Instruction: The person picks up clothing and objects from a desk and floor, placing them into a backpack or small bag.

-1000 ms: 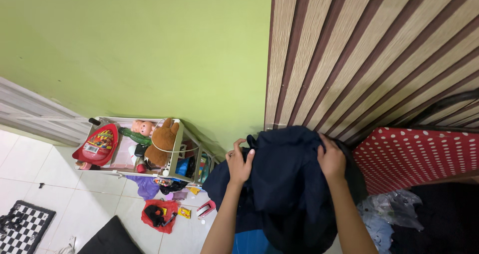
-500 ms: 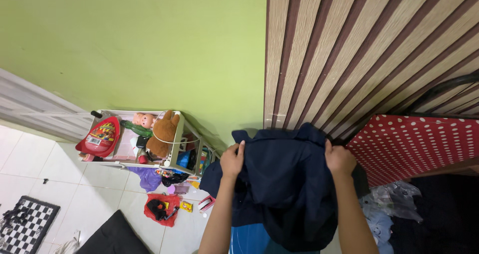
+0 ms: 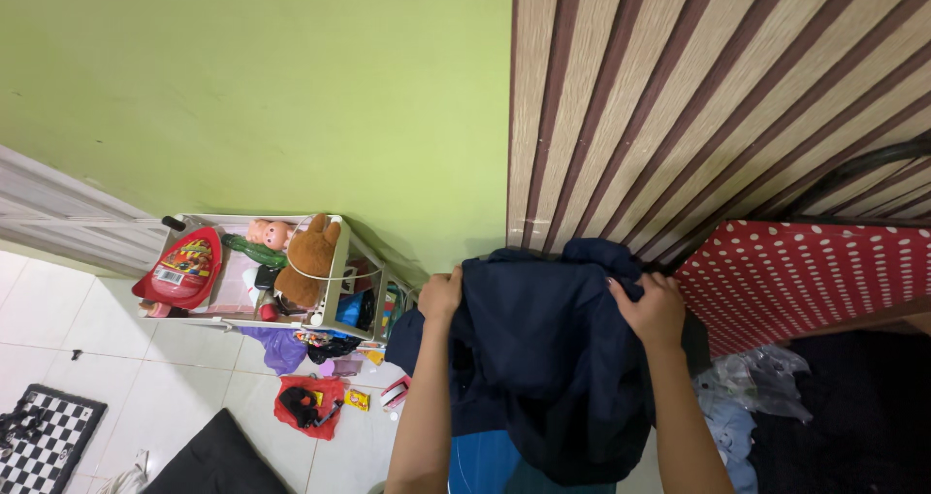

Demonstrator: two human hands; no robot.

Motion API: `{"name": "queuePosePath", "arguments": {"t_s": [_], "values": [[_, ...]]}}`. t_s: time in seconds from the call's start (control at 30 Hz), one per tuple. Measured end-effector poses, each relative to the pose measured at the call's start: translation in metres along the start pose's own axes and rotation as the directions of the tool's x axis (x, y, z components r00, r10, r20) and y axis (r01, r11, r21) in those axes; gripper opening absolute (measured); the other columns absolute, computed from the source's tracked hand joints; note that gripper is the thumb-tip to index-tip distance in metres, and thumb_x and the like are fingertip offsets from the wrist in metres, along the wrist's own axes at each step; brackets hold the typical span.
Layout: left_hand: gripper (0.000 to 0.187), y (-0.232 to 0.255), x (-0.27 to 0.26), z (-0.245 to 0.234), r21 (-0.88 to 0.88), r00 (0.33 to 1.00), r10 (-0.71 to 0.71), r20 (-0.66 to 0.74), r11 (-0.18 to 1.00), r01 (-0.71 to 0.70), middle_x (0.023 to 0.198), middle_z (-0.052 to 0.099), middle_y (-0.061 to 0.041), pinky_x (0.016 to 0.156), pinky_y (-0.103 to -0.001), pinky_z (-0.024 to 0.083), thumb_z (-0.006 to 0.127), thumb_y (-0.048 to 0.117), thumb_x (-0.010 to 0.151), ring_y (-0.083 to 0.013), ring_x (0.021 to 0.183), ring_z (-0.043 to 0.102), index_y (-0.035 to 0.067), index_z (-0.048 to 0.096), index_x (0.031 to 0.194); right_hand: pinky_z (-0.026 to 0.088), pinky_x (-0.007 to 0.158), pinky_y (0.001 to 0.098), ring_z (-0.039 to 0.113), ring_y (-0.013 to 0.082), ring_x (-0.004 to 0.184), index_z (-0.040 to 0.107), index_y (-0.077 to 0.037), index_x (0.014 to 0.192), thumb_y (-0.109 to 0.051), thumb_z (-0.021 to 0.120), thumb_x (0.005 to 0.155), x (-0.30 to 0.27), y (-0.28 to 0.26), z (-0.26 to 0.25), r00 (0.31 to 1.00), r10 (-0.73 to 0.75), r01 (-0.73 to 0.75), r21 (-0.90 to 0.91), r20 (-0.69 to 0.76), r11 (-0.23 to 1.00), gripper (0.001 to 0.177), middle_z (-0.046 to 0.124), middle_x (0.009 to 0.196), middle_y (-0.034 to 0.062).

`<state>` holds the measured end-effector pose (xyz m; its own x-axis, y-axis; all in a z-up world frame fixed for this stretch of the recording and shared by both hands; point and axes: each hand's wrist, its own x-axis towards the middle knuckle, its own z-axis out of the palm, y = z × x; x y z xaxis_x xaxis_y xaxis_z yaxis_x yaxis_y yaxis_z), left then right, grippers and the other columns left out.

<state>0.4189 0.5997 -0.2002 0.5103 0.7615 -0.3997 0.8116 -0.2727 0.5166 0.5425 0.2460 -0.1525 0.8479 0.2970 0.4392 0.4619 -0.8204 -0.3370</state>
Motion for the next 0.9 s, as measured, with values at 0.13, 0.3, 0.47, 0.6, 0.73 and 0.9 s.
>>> {"name": "queuePosePath", "arguments": {"t_s": [0.13,0.3,0.47,0.6,0.73,0.9], "values": [[0.062,0.000,0.010,0.009,-0.022,1.000,-0.008,-0.002,1.000,0.008,0.115,0.073,-0.021,0.098,-0.048,0.052,0.045,0.065,0.094,-0.0399,0.113,0.067,0.018,0.080,0.111,0.054,0.075,0.0447,0.065,0.0331,0.087,0.076,-0.005,0.084,-0.040,0.069,0.094,0.003,0.010,0.020,0.998,0.053,-0.048,-0.183,0.021,0.982,0.038,0.070,0.087,0.0105],[0.069,0.004,0.015,0.020,-0.042,0.997,-0.030,-0.065,0.999,0.028,0.110,0.075,-0.022,0.096,-0.049,0.053,0.040,0.068,0.097,-0.0410,0.109,0.070,0.014,0.082,0.102,0.056,0.071,0.0446,0.068,0.0322,0.083,0.076,-0.008,0.081,-0.038,0.067,0.098,0.003,0.027,0.047,0.996,0.084,-0.081,-0.301,-0.005,0.950,0.035,0.070,0.084,0.0083],[0.070,-0.005,0.028,0.019,-0.015,0.997,-0.015,-0.079,1.000,0.014,0.106,0.073,-0.023,0.093,-0.051,0.053,0.041,0.069,0.095,-0.0422,0.105,0.069,0.012,0.081,0.098,0.056,0.064,0.0463,0.069,0.0342,0.073,0.067,-0.009,0.106,-0.038,0.066,0.101,0.004,0.016,0.041,0.983,0.184,-0.171,-0.262,0.026,0.950,0.030,0.070,0.081,0.0131],[0.071,-0.005,0.036,0.011,-0.023,0.995,-0.013,-0.096,1.000,0.011,0.104,0.074,-0.023,0.092,-0.050,0.054,0.041,0.069,0.096,-0.0420,0.104,0.070,0.010,0.081,0.096,0.055,0.061,0.0471,0.068,0.0354,0.069,0.058,-0.015,0.122,-0.038,0.065,0.102,0.017,-0.003,0.036,0.973,0.215,-0.184,-0.289,0.080,0.939,0.031,0.069,0.076,0.0154],[0.070,0.001,0.036,0.002,-0.068,0.991,0.004,-0.133,0.998,-0.014,0.101,0.074,-0.022,0.089,-0.051,0.054,0.042,0.069,0.096,-0.0426,0.100,0.069,0.011,0.081,0.093,0.055,0.064,0.0477,0.068,0.0342,0.077,0.058,-0.012,0.120,-0.031,0.061,0.104,0.022,-0.010,0.040,0.993,0.107,-0.093,-0.230,0.051,0.969,0.025,0.070,0.083,0.0129],[0.066,0.009,0.042,0.001,-0.071,0.971,0.101,-0.215,0.990,-0.119,0.098,0.073,-0.023,0.086,-0.053,0.053,0.043,0.064,0.098,-0.0450,0.096,0.068,0.009,0.080,0.088,0.055,0.068,0.0479,0.066,0.0362,0.085,0.060,-0.011,0.124,-0.024,0.059,0.104,0.021,-0.006,0.041,0.990,0.124,-0.108,-0.201,0.069,0.974,0.024,0.070,0.097,0.0150]]}}
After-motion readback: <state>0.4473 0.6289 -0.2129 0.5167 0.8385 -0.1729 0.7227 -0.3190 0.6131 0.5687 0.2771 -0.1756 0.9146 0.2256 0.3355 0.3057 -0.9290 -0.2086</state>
